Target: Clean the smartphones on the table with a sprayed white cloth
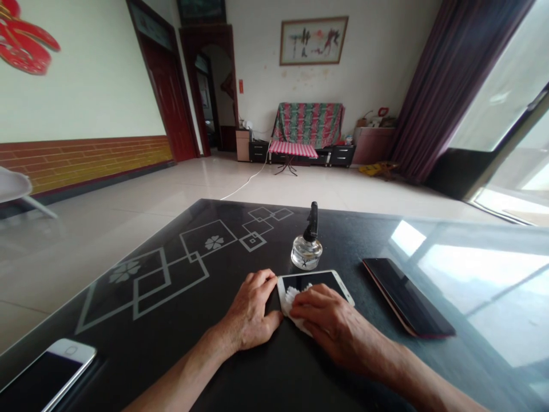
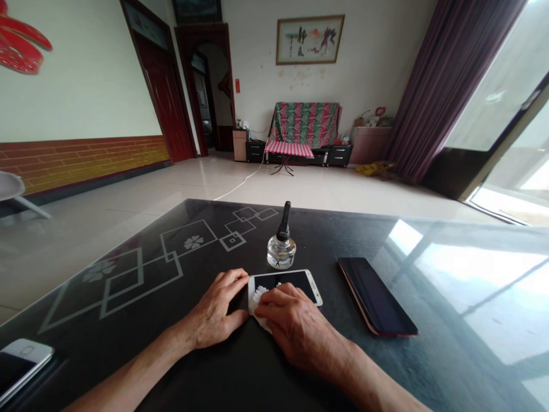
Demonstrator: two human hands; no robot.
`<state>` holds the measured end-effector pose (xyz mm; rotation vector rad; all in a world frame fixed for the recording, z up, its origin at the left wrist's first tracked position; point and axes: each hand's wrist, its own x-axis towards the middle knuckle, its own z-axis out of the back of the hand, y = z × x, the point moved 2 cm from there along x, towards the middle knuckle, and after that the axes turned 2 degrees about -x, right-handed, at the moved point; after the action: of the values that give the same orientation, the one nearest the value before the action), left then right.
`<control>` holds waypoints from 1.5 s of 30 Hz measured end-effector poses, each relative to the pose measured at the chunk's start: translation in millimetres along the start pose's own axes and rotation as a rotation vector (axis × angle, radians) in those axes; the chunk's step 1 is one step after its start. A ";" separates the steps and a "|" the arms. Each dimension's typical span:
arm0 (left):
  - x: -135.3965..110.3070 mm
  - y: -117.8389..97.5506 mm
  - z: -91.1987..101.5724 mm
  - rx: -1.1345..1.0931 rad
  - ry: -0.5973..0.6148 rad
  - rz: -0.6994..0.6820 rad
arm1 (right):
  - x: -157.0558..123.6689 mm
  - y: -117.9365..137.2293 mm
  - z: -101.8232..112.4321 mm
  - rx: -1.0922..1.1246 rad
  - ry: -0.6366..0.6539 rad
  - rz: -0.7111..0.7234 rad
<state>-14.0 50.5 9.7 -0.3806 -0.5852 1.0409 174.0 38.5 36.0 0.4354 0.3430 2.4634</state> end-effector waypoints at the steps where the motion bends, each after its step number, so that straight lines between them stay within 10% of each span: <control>1: 0.0 0.4 -0.6 0.008 -0.002 -0.003 | 1.4 1.7 -2.0 -0.004 0.000 0.004; 18: 0.5 -2.1 -0.8 0.068 0.003 0.000 | -10.1 -13.9 6.1 -0.112 -0.074 -0.152; 45: -1.8 3.5 -7.7 0.156 0.020 -0.004 | 1.1 -7.0 -3.9 -0.020 -0.136 -0.017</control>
<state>-12.4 50.3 1.2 -0.2522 -0.4834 1.0700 175.3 44.1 30.3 0.5853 0.2639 2.4041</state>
